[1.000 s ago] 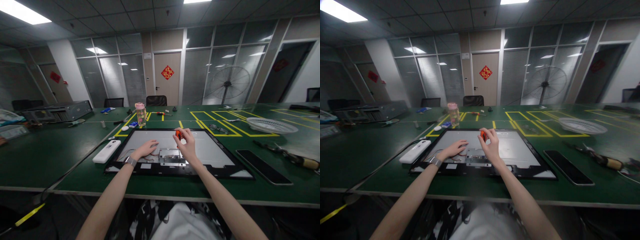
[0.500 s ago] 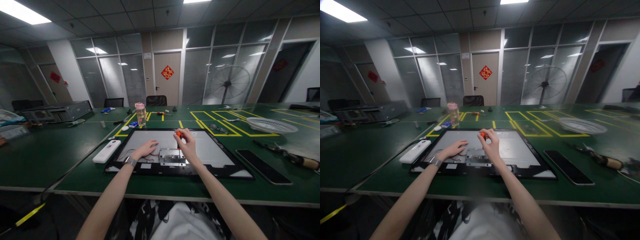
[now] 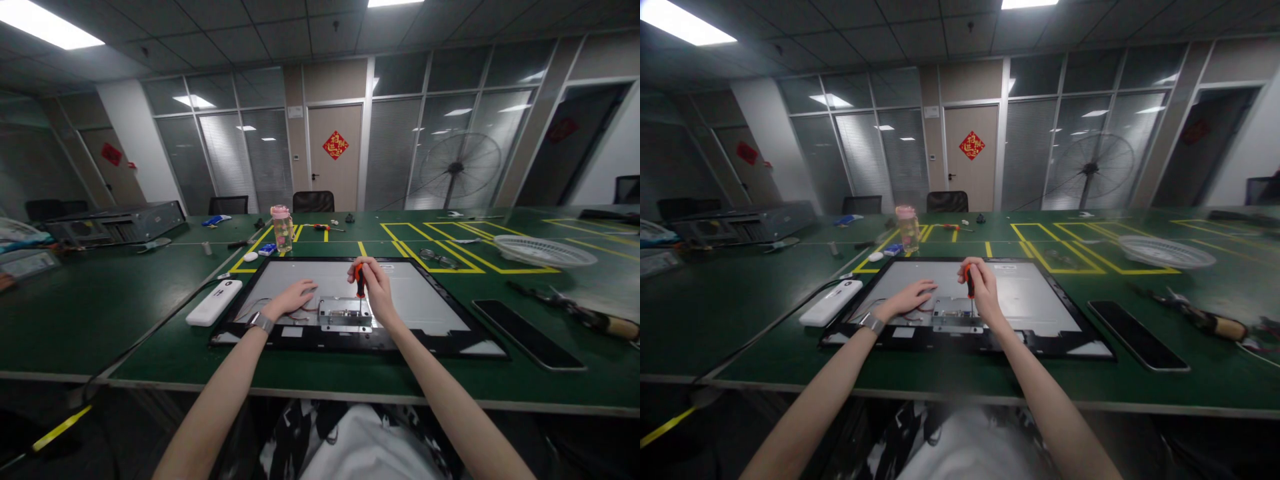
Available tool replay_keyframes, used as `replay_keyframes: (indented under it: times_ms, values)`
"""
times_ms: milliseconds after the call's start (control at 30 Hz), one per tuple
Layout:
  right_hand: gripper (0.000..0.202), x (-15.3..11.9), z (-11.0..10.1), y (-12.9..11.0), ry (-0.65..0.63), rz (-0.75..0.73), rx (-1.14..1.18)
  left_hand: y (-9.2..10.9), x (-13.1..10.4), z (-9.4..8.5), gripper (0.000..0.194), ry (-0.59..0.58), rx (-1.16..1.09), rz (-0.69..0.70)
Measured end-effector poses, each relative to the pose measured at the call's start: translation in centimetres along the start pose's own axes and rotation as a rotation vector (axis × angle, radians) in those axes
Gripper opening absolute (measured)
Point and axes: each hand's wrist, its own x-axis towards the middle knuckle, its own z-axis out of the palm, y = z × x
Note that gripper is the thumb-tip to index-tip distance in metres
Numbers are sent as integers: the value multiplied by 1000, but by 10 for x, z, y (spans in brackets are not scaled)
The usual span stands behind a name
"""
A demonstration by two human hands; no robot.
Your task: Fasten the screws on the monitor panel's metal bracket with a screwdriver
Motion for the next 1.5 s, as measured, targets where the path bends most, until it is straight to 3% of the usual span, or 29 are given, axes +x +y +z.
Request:
replay_keyframes:
  times_ms: [200,400,767,1200,1500]
  values:
    - [17,4,-6,5,76,53,-34,-1,-1,0,44,7,-3,0]
    - [18,6,-4,6,21,122,145,-1,-1,0,43,1,-2,-9]
    - [18,13,-8,-2,50,215,356,1,-1,-1,44,-3,-1,-3]
    - [32,6,-2,-13,-67,285,387,-6,0,3,45,15,-23,24]
    - [32,5,-4,-5,44,271,318,-1,-2,0,45,7,-22,10]
